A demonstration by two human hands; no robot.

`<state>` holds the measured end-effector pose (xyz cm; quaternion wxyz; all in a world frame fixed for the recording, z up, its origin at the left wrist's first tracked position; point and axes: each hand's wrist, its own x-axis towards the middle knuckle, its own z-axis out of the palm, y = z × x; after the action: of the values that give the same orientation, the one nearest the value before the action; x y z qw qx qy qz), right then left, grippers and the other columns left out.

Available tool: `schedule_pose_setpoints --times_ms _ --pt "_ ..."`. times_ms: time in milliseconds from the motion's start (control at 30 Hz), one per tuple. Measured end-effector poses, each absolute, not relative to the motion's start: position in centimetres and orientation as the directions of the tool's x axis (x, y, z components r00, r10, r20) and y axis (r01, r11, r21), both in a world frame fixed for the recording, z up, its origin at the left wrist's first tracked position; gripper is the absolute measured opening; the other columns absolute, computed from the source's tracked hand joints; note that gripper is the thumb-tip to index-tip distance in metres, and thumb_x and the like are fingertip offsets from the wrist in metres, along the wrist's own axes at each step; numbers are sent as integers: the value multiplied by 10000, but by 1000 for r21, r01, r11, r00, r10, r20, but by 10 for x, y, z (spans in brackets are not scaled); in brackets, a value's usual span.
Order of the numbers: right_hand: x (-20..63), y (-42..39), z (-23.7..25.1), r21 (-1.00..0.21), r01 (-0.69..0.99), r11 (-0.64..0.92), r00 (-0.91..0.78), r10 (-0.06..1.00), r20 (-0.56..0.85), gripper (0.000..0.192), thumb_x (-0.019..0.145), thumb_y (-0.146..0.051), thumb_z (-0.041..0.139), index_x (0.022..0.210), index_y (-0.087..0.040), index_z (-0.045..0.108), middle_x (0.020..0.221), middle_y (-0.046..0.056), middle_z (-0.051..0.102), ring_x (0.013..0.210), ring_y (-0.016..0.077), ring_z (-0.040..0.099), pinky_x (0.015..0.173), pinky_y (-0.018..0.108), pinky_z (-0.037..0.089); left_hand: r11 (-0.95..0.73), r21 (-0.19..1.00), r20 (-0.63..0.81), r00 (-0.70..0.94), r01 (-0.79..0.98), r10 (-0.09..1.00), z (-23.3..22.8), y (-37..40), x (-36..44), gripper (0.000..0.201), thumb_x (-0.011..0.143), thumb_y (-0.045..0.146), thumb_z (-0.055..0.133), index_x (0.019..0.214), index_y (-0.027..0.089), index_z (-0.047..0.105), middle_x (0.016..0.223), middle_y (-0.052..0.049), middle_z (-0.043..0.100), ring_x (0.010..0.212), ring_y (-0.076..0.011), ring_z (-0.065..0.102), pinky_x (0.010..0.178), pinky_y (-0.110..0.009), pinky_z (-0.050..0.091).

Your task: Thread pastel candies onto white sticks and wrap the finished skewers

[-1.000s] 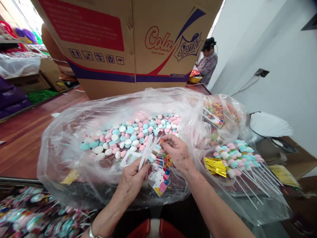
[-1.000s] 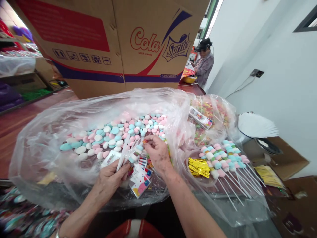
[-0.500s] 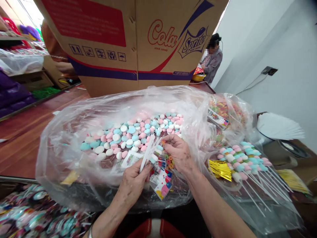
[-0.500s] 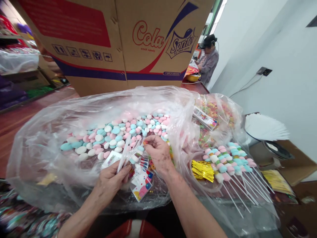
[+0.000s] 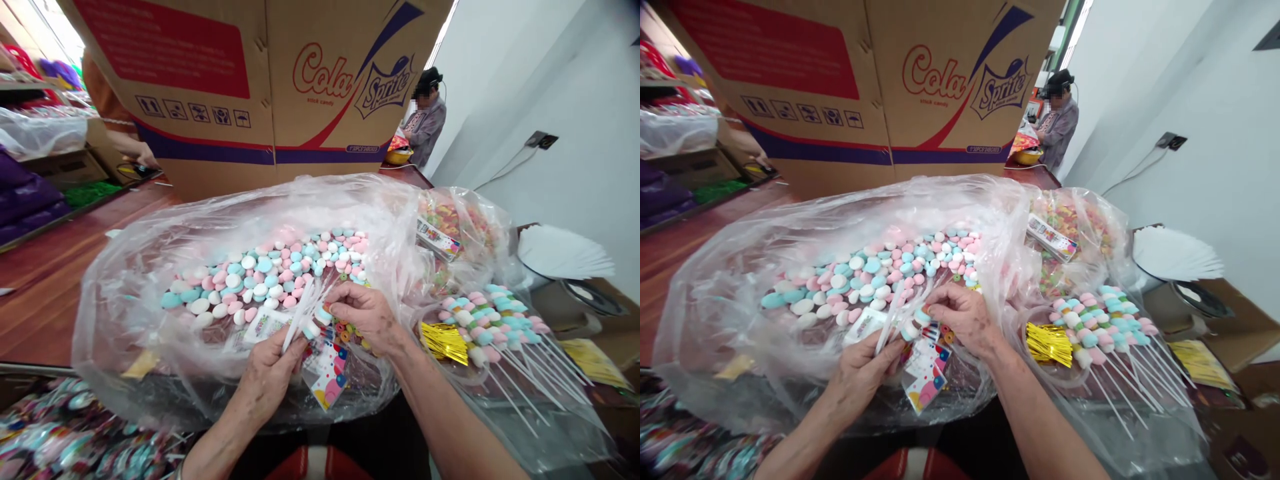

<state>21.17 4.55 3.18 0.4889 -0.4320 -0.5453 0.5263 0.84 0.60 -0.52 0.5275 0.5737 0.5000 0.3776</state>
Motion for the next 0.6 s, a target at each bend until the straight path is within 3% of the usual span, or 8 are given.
schedule_pose_setpoints --times_ms 167,267,333,400,433,500,600 --pt "211 49 39 -970 147 193 -228 961 157 96 790 -221 650 837 -191 728 805 -9 680 773 145 605 729 261 458 63 990 -88 208 125 974 -6 6 9 321 904 439 602 705 189 582 565 61 420 553 -118 341 524 -245 259" --pt "214 53 45 -972 149 183 -328 936 126 98 776 -227 663 819 -184 740 836 8 698 802 154 624 757 272 472 49 994 -65 181 93 981 -9 6 8 337 894 433 615 669 187 565 558 55 440 540 -114 359 508 -237 268" --pt "214 59 49 -992 71 100 -327 942 72 205 805 -294 660 962 -185 737 876 20 710 804 162 639 764 290 495 52 998 -58 139 47 989 -10 5 9 350 877 435 634 646 184 560 558 45 466 529 -110 380 486 -226 273" --pt "209 69 51 -997 42 66 -223 973 55 296 868 -342 594 1099 -185 692 896 29 708 792 164 649 764 305 513 88 996 -86 76 -24 993 -10 3 10 371 861 455 649 629 180 556 535 46 470 477 -93 366 436 -210 245" --pt "205 75 51 -991 97 88 -169 983 71 295 897 -331 549 1121 -185 676 900 30 703 793 165 650 768 307 515 110 992 -107 47 -61 993 -10 3 10 379 855 464 654 625 179 555 519 51 467 442 -80 349 409 -202 220" --pt "194 89 51 -905 389 173 -155 980 121 252 921 -252 492 1080 -190 677 936 34 697 844 170 645 800 303 506 132 984 -132 12 -122 991 -10 1 12 391 853 473 660 626 175 551 496 61 470 381 -53 315 372 -187 184" --pt "174 106 46 -539 796 276 -295 954 52 245 897 -135 496 1045 -200 680 1087 67 682 972 200 625 847 306 483 94 974 -105 -41 -205 994 -8 0 13 357 854 445 676 657 171 560 497 66 500 341 -36 328 349 -168 216"
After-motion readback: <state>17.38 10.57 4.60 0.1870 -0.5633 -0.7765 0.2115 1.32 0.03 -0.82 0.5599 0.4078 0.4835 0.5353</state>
